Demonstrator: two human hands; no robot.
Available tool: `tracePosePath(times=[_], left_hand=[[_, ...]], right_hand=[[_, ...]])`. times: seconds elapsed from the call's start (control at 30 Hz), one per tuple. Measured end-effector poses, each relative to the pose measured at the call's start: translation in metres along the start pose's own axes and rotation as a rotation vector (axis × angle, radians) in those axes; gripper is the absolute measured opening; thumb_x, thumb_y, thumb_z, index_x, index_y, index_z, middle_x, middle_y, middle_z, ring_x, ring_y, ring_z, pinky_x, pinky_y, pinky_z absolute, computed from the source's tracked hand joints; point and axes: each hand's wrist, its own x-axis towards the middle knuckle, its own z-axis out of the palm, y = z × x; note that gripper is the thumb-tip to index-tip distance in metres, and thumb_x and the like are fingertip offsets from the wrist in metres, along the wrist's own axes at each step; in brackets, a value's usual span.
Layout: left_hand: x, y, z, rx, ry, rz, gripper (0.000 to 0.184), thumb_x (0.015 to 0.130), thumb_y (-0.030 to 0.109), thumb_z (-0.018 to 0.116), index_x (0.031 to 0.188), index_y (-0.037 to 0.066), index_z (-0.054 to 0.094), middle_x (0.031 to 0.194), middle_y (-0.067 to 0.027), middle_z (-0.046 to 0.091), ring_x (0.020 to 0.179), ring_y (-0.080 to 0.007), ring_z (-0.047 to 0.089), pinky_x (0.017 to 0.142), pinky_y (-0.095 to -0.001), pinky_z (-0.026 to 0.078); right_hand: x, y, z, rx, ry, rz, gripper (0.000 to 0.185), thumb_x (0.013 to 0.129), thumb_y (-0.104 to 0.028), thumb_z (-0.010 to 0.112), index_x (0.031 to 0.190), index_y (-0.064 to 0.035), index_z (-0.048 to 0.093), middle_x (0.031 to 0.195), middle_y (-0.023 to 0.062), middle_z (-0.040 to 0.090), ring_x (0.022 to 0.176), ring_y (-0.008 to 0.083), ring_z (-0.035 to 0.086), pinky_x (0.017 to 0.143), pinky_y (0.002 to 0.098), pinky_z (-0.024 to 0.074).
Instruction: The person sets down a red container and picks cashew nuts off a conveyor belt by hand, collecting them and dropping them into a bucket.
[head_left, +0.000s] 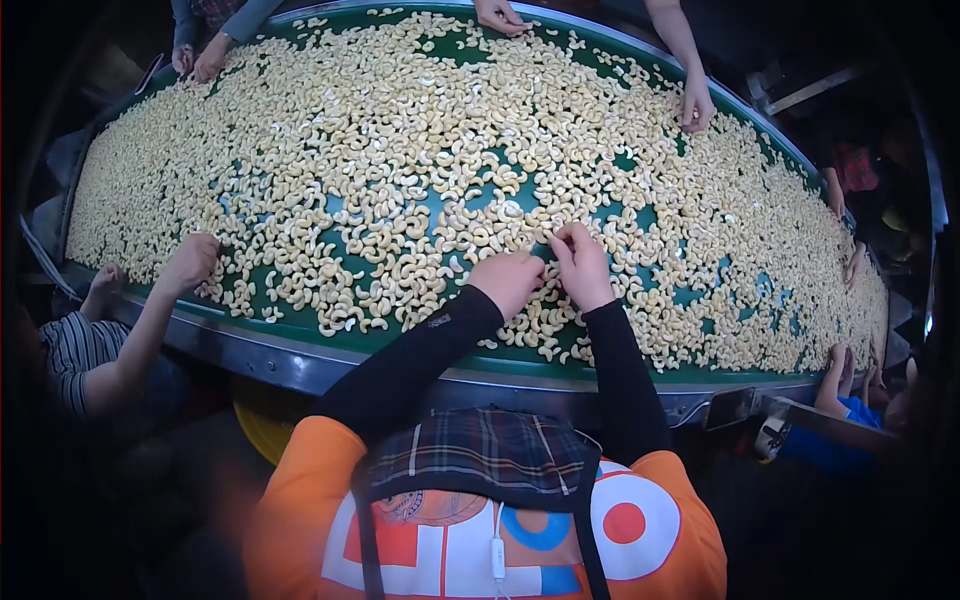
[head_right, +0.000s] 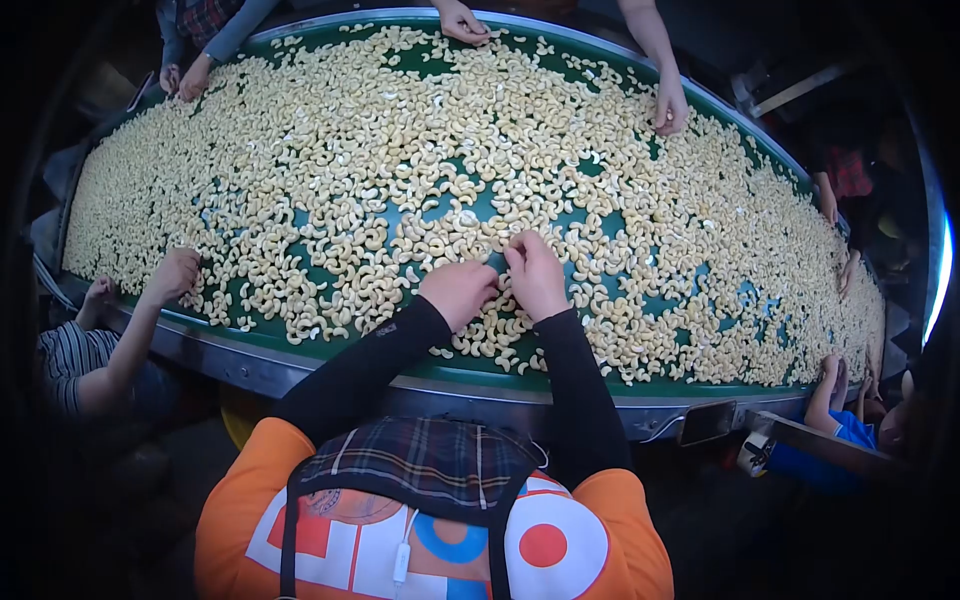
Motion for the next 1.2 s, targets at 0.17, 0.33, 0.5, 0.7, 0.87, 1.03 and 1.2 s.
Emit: tracePosePath(times=[0.17, 0.33, 0.5, 0.7, 0.87, 1.03, 1.2], left_hand=[[0.000, -0.007, 0.011, 0.219, -0.141, 0.155, 0.017, 0.082, 0.024, 0.058, 0.085, 0.008, 0.061, 0.079, -0.0079, 0.061, 0.075, -0.0267, 0.060, 0.063, -0.0389, 0.047], [-0.023, -0.032, -0.007, -0.221, -0.223, 0.098, 0.018, 0.086, 0.025, 0.056, 0.087, 0.007, 0.059, 0.076, -0.0056, 0.060, 0.066, -0.0201, 0.059, 0.056, -0.0326, 0.046], [-0.048, -0.052, -0.036, -1.438, -0.484, -0.406, 0.021, 0.092, 0.026, 0.051, 0.094, 0.006, 0.056, 0.076, -0.0033, 0.059, 0.060, -0.0112, 0.056, 0.046, -0.0199, 0.039], [-0.073, -0.089, -0.038, -1.534, -0.504, -0.484, 0.024, 0.095, 0.026, 0.046, 0.103, 0.006, 0.054, 0.079, -0.0051, 0.060, 0.061, -0.0099, 0.055, 0.044, -0.0150, 0.034], [-0.079, -0.081, -0.068, -1.763, -0.271, -0.659, 0.026, 0.096, 0.029, 0.041, 0.098, 0.006, 0.053, 0.076, -0.0044, 0.058, 0.058, -0.0109, 0.056, 0.043, -0.0179, 0.038], [-0.081, -0.084, -0.077, -1.794, -0.216, -0.827, 0.033, 0.097, 0.033, 0.037, 0.099, 0.005, 0.053, 0.079, -0.0061, 0.061, 0.062, -0.0148, 0.061, 0.048, -0.0226, 0.047], [-0.093, -0.121, -0.070, -2.008, -0.540, -0.444, 0.032, 0.096, 0.034, 0.039, 0.096, 0.006, 0.054, 0.074, -0.0034, 0.061, 0.062, -0.0149, 0.061, 0.050, -0.0204, 0.049]], right_hand=[[-0.028, 0.003, 0.002, 0.474, 0.081, 0.223, 0.007, 0.086, -0.007, 0.056, 0.091, -0.0027, 0.054, 0.069, 0.0027, 0.055, 0.060, 0.0098, 0.052, 0.056, 0.0223, 0.0427], [-0.038, 0.002, 0.012, 0.490, 0.105, 0.310, 0.010, 0.085, -0.009, 0.058, 0.091, -0.0019, 0.056, 0.067, 0.0007, 0.053, 0.059, 0.0068, 0.050, 0.056, 0.0200, 0.0413], [-0.015, -0.037, 0.027, 0.239, -0.017, 0.208, 0.012, 0.082, -0.013, 0.062, 0.087, -0.0026, 0.060, 0.068, 0.0017, 0.056, 0.062, 0.0059, 0.051, 0.056, 0.0202, 0.0417], [0.011, -0.059, 0.059, -0.342, -0.004, -0.103, 0.013, 0.076, -0.013, 0.068, 0.083, -0.0031, 0.063, 0.067, 0.0028, 0.057, 0.059, 0.0111, 0.053, 0.055, 0.0233, 0.0432], [-0.003, -0.091, 0.056, 0.147, -0.277, 0.243, 0.018, 0.076, -0.017, 0.068, 0.086, -0.0027, 0.064, 0.070, 0.0085, 0.059, 0.064, 0.0203, 0.057, 0.060, 0.0280, 0.0465], [0.001, -0.118, 0.061, 0.225, -0.071, -0.058, 0.015, 0.078, -0.013, 0.065, 0.087, -0.0012, 0.064, 0.074, 0.0065, 0.059, 0.063, 0.0139, 0.057, 0.057, 0.0240, 0.0457], [0.064, -0.046, 0.049, 0.073, 0.254, 0.130, 0.011, 0.077, -0.010, 0.065, 0.086, -0.0021, 0.064, 0.079, 0.0077, 0.060, 0.067, 0.0180, 0.058, 0.063, 0.0265, 0.0469]])
